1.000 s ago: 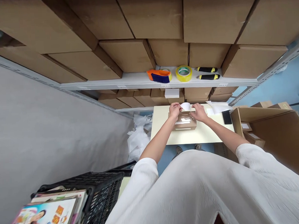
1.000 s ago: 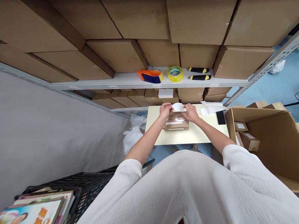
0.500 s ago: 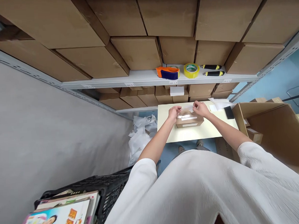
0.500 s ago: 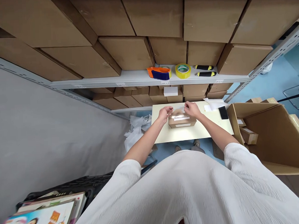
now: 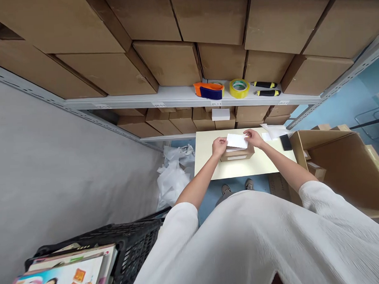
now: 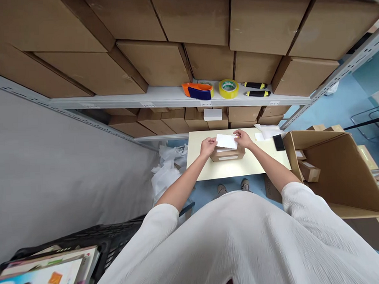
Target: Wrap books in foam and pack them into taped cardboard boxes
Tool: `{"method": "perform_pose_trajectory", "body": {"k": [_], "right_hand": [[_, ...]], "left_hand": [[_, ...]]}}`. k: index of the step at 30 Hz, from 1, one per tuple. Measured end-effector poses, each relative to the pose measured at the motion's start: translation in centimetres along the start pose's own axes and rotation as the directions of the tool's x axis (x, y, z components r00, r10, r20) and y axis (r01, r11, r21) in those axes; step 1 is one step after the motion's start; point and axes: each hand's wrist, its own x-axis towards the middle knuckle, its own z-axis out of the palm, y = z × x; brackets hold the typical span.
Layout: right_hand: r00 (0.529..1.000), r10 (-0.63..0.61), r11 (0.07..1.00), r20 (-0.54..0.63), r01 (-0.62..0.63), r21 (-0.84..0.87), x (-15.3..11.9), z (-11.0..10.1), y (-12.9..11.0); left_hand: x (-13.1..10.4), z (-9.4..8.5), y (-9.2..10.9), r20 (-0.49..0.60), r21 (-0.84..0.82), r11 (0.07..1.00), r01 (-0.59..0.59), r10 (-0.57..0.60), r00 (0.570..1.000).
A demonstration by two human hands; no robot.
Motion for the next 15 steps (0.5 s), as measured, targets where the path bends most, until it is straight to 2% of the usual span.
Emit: {"method": "perform_pose_trajectory", "body": {"k": [4,8,15], "right_hand": [[0.997,0.067,0.998,-0.046,-0.067,0.005,-0.5,0.7,1.3],[0.994,0.105,0.993,-0.020,-0.106,-0.053,-1.1,1.4,2.2],[0.997,0.067,0.987,-0.032,-0.071,-0.146,-0.2,2.7,2.6]], "left_hand": [[-0.8,0.3,-0.9,0.014,0.152,0.987,0.054,-0.057,0.998],[-1.9,0.1,-1.7,0.076,0.382,0.923,0.048,-0.084,0.994],[-2.0,0.5,-1.1,0.027,0.594,0.804,-0.022,0.007,1.000]]}}
